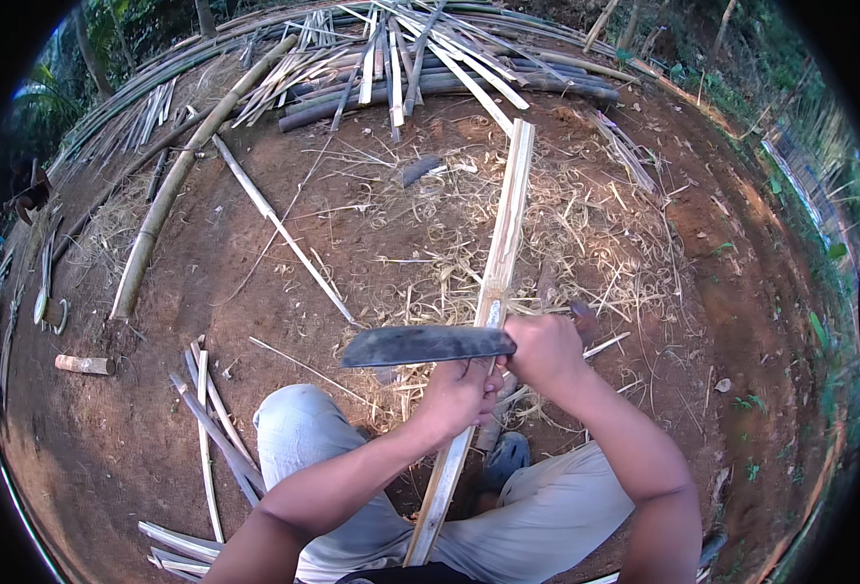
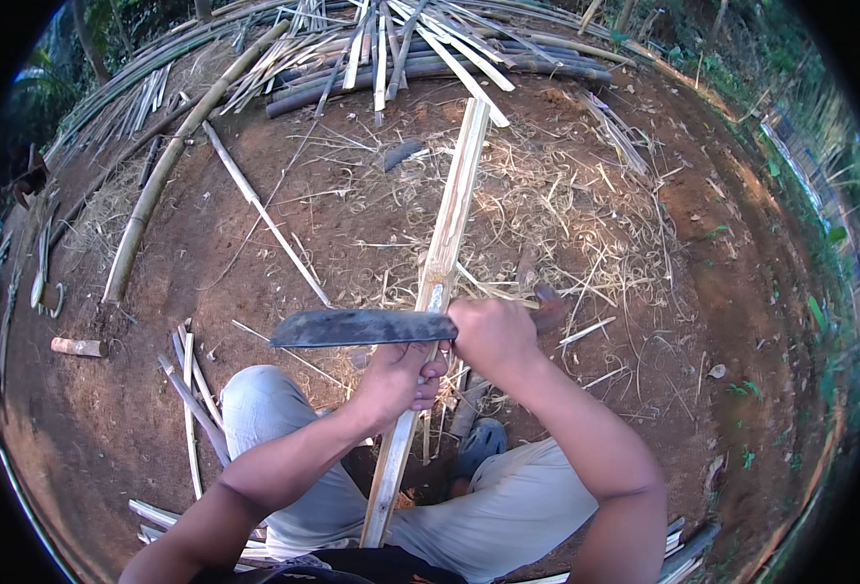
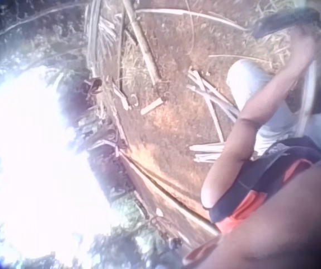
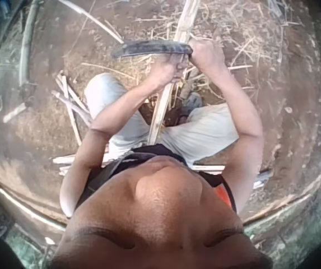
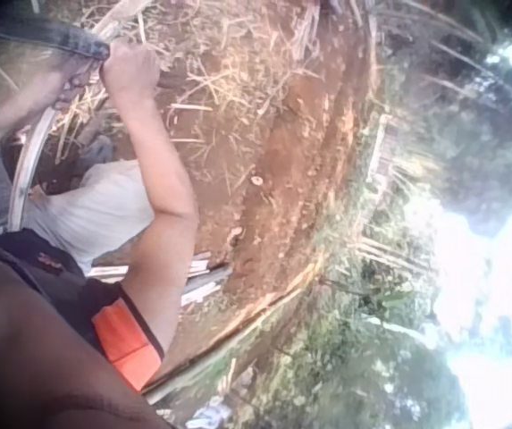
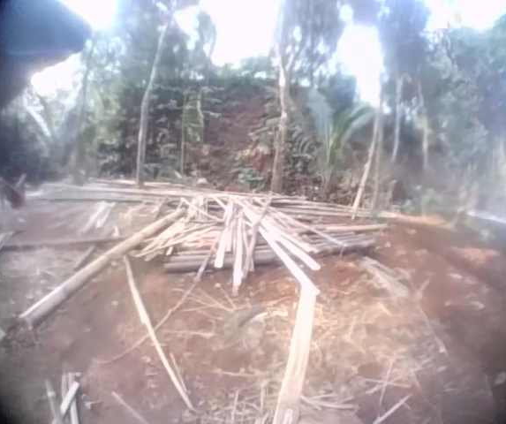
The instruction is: The person sits on the ground in a wooded area and uses a machete to split long bamboo poles into thin strips. They repeatedly strike the bamboo with the blade to separate the material, creating a pile of processed strips.
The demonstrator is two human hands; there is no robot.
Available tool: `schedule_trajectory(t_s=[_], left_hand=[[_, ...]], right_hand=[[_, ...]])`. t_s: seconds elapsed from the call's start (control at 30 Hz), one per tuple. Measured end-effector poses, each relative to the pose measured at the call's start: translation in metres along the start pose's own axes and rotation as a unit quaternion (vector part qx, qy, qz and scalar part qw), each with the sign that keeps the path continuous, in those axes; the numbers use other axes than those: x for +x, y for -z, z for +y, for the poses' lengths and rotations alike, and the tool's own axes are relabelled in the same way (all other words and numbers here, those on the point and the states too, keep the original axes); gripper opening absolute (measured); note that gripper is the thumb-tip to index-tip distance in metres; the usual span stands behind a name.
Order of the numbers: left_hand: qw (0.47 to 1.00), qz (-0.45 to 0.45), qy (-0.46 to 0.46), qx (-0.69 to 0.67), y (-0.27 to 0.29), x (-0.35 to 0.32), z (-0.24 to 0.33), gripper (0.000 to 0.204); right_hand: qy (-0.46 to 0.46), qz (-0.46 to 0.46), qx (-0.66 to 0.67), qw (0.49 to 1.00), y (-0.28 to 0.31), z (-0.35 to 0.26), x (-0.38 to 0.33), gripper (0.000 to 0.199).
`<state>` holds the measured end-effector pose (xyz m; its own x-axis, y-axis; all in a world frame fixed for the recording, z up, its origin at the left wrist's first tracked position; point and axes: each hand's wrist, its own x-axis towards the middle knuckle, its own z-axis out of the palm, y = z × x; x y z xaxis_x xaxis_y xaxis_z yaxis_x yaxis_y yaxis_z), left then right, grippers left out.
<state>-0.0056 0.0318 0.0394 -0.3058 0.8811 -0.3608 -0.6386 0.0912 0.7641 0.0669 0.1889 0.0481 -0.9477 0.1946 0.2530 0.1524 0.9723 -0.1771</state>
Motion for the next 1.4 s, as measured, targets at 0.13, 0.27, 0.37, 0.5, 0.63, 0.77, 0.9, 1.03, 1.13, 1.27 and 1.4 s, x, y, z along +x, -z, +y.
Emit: schedule_trajectory(t_s=[0.13, 0.27, 0.37, 0.5, 0.63, 0.77, 0.9, 1.03, 1.13, 1.27, 1.4], left_hand=[[0.999, -0.043, 0.005, 0.015, -0.006, -0.005, -0.011, 0.031], [1.000, 0.008, 0.000, 0.018, 0.007, 0.010, -0.010, 0.028], [0.995, 0.043, -0.039, 0.080, 0.016, 0.014, -0.009, 0.026], [0.973, 0.057, -0.147, 0.170, 0.015, 0.024, -0.024, 0.025], [0.959, 0.049, -0.187, 0.205, 0.022, 0.021, -0.030, 0.026], [0.986, 0.038, -0.101, 0.131, 0.010, 0.007, -0.004, 0.026], [0.979, 0.037, -0.121, 0.163, 0.021, 0.008, -0.013, 0.028], [0.996, 0.007, 0.003, 0.091, 0.006, 0.004, -0.002, 0.031], [0.999, 0.018, 0.007, 0.047, 0.011, 0.006, -0.003, 0.032], [0.995, -0.028, 0.049, 0.084, 0.005, 0.000, -0.013, 0.033], [0.994, -0.018, 0.043, 0.094, 0.018, 0.002, -0.012, 0.034]], right_hand=[[-0.203, 0.041, -0.047, 0.977, 0.024, 0.041, 0.018, 0.008], [-0.038, -0.015, -0.053, 0.998, -0.006, 0.015, 0.000, 0.006], [-0.041, 0.002, -0.013, 0.999, -0.004, 0.015, 0.018, 0.006], [-0.055, 0.059, -0.008, 0.997, -0.014, 0.012, 0.018, 0.010], [0.033, 0.041, -0.057, 0.997, -0.024, 0.026, 0.009, 0.010], [-0.143, 0.091, -0.004, 0.986, 0.004, 0.039, 0.021, 0.011], [-0.007, 0.029, -0.080, 0.996, -0.006, 0.028, 0.018, 0.010], [-0.203, 0.073, -0.059, 0.975, 0.010, 0.075, 0.037, 0.012], [-0.079, -0.013, -0.067, 0.995, -0.010, 0.044, 0.020, 0.011], [-0.191, -0.004, -0.086, 0.978, 0.010, 0.083, 0.031, 0.012], [-0.248, 0.006, -0.011, 0.969, 0.007, 0.083, 0.051, 0.011]])
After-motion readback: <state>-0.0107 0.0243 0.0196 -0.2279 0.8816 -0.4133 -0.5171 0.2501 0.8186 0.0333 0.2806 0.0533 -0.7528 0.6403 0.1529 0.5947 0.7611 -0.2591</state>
